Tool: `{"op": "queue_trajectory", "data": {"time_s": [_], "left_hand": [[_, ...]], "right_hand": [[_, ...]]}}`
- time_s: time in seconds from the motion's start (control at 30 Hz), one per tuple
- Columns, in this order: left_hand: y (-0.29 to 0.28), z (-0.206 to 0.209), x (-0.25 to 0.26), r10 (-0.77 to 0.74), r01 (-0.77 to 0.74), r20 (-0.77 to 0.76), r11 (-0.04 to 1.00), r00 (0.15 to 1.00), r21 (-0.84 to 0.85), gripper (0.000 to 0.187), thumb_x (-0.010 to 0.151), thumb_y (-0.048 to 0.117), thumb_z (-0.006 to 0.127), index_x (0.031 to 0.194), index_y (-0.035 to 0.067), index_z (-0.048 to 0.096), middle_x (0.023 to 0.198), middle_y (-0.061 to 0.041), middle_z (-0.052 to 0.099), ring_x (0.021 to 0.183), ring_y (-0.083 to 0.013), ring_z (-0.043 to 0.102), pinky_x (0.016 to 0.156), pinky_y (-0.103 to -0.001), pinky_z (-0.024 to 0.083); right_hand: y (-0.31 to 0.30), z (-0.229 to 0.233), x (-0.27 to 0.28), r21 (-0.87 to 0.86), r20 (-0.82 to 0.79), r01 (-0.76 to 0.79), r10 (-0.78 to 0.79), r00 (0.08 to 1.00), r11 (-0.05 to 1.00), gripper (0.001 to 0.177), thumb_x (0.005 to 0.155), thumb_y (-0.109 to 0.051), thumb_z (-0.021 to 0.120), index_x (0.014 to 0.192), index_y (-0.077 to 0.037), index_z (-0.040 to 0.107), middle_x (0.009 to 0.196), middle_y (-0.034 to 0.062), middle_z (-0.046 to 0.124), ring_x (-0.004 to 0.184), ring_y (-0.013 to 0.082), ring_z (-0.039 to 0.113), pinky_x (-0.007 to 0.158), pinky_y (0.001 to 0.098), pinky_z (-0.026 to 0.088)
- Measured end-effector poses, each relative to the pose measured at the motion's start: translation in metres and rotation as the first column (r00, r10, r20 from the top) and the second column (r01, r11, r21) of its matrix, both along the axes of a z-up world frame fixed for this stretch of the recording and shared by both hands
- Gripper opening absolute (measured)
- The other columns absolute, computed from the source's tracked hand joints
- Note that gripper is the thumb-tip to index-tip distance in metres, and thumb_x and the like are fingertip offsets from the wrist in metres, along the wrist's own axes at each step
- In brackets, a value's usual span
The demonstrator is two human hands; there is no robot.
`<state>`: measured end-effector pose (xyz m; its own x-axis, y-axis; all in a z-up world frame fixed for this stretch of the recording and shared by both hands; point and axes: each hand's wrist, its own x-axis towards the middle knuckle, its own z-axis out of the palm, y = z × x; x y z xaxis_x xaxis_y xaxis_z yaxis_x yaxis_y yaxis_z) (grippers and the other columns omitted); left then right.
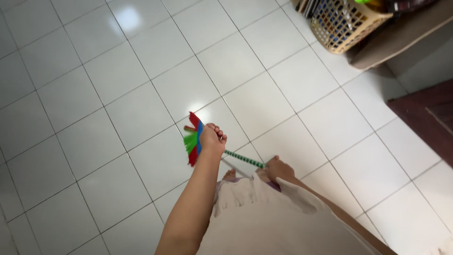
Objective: Sweep the floor using a colorful feather duster.
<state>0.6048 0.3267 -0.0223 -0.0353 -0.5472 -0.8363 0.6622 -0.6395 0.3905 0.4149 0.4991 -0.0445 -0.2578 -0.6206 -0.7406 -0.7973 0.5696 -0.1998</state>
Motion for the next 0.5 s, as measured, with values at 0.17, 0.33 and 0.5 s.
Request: {"op": "queue_trajectory", "data": {"time_s": [0.17, 0.33, 0.5], "left_hand": [[0.009, 0.021, 0.005, -0.038, 0.038, 0.026, 0.999, 0.999, 0.0, 0.025, 0.098, 0.015, 0.042, 0.073, 0.016, 0.045, 0.065, 0.003, 0.044, 0.059, -0.0123, 0.041, 0.06, -0.03, 0.038], [0.003, 0.006, -0.004, 0.009, -0.01, -0.02, 0.998, 1.0, -0.063, 0.023, 0.09, 0.003, 0.039, 0.072, 0.017, 0.044, 0.065, 0.003, 0.044, 0.058, -0.0123, 0.041, 0.059, -0.031, 0.037], [0.017, 0.012, -0.052, -0.022, 0.022, -0.036, 1.0, 0.999, 0.017, 0.022, 0.091, 0.006, 0.041, 0.072, 0.017, 0.044, 0.064, 0.002, 0.043, 0.058, -0.0126, 0.038, 0.057, -0.03, 0.036]], "right_hand": [[0.007, 0.006, 0.002, -0.037, -0.047, 0.007, -0.009, 0.999, 0.999, 0.033, 0.101, -0.041, 0.056, 0.102, -0.015, 0.076, 0.097, 0.009, 0.076, 0.09, 0.0302, 0.071, 0.076, 0.047, 0.055], [0.015, 0.002, -0.024, -0.074, -0.078, -0.001, -0.005, 0.997, 0.997, 0.035, 0.102, -0.042, 0.054, 0.099, -0.014, 0.074, 0.095, 0.0097, 0.073, 0.088, 0.0319, 0.07, 0.075, 0.0489, 0.054], [0.06, -0.02, -0.106, 0.007, -0.021, 0.297, -0.297, 0.955, 0.955, 0.04, 0.101, -0.043, 0.056, 0.093, -0.01, 0.077, 0.079, 0.0093, 0.073, 0.072, 0.0225, 0.065, 0.069, 0.0424, 0.052]]}}
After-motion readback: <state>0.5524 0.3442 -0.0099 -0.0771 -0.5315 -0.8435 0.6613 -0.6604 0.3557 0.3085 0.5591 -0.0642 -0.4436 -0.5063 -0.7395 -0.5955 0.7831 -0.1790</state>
